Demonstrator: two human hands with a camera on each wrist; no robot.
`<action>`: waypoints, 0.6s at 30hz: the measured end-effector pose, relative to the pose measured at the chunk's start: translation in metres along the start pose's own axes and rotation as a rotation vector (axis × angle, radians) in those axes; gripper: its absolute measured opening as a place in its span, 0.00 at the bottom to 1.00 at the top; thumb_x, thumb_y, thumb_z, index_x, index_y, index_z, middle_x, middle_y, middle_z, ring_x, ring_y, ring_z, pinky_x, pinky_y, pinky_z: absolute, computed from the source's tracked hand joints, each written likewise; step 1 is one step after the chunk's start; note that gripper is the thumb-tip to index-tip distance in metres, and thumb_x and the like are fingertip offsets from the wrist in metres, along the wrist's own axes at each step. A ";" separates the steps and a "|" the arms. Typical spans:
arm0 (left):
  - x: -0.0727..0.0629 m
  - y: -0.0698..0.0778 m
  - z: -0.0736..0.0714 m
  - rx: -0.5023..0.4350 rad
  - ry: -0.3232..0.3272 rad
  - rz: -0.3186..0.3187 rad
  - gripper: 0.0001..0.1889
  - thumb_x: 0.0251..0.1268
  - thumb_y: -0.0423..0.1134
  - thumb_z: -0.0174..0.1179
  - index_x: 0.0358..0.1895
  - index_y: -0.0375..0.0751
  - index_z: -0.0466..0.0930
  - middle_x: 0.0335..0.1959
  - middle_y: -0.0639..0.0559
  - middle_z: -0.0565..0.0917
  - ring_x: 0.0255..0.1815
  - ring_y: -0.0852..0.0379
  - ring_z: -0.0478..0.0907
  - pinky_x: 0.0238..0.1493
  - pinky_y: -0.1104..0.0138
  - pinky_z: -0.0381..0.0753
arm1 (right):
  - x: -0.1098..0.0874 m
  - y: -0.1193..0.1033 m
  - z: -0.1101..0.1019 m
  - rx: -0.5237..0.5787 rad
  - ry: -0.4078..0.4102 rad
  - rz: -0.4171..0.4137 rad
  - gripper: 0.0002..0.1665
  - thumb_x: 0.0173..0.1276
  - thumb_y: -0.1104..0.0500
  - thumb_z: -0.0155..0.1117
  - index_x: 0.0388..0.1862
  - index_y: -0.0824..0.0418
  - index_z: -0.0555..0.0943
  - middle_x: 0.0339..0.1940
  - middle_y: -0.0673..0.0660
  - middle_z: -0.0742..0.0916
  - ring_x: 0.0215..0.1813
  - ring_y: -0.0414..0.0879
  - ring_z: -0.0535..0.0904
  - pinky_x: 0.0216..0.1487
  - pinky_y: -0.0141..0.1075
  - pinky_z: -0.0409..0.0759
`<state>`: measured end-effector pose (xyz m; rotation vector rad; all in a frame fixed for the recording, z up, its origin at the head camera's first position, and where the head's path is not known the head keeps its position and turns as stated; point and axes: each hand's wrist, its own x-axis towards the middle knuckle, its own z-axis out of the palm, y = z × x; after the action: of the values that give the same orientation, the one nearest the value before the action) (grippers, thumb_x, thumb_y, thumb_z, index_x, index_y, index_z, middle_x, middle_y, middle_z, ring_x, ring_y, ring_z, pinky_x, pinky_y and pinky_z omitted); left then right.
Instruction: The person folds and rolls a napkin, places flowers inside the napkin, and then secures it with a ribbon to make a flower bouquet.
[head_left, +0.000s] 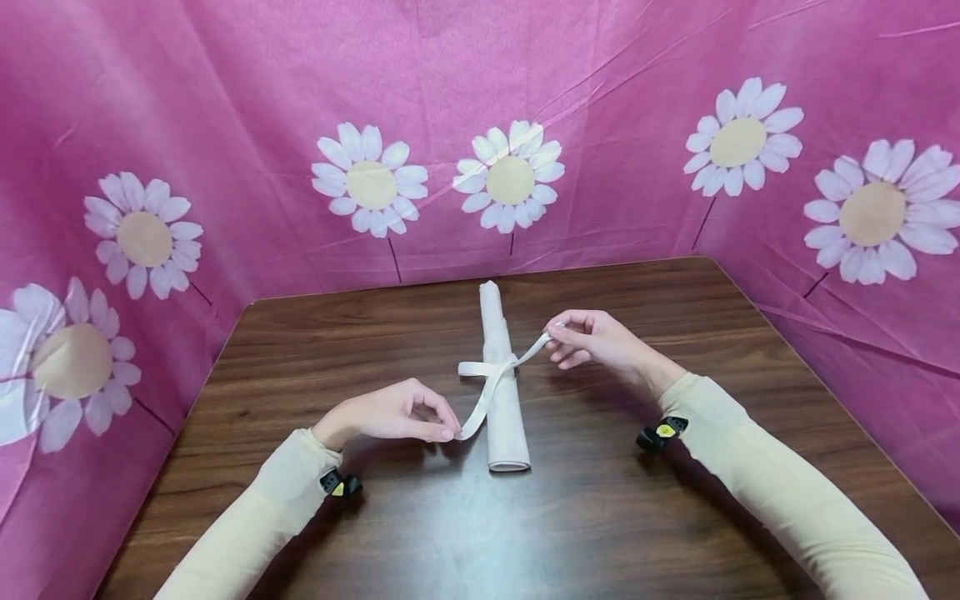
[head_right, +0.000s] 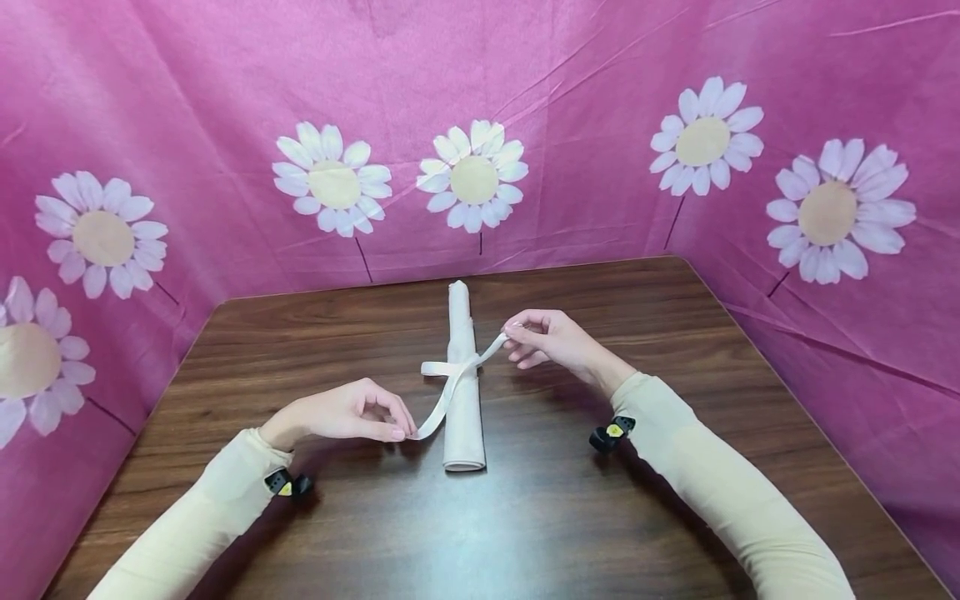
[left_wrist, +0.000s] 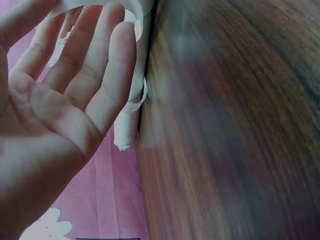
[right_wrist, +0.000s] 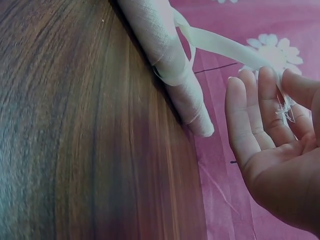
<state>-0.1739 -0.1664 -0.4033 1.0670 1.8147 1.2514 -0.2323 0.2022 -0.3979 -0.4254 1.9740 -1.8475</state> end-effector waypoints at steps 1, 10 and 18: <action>0.000 0.000 0.000 -0.001 0.001 -0.008 0.10 0.74 0.34 0.61 0.51 0.33 0.85 0.42 0.34 0.87 0.40 0.30 0.84 0.44 0.45 0.84 | 0.000 0.000 -0.001 0.002 -0.001 0.003 0.14 0.77 0.58 0.63 0.52 0.68 0.80 0.45 0.75 0.84 0.39 0.52 0.87 0.43 0.50 0.86; 0.006 0.004 -0.005 0.030 0.056 -0.071 0.14 0.71 0.35 0.65 0.53 0.29 0.83 0.41 0.37 0.88 0.41 0.35 0.85 0.44 0.48 0.84 | -0.004 -0.003 -0.007 0.021 -0.014 0.029 0.11 0.77 0.58 0.61 0.50 0.65 0.81 0.42 0.66 0.87 0.40 0.52 0.88 0.46 0.53 0.85; 0.027 0.007 -0.011 0.281 0.306 -0.036 0.29 0.61 0.41 0.74 0.62 0.32 0.77 0.56 0.40 0.83 0.58 0.43 0.80 0.57 0.52 0.80 | -0.004 -0.006 -0.007 0.043 -0.038 0.023 0.10 0.78 0.59 0.61 0.49 0.63 0.81 0.42 0.68 0.86 0.40 0.54 0.88 0.46 0.52 0.85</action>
<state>-0.1934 -0.1445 -0.3956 1.0275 2.2854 1.2141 -0.2322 0.2095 -0.3912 -0.4206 1.9034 -1.8504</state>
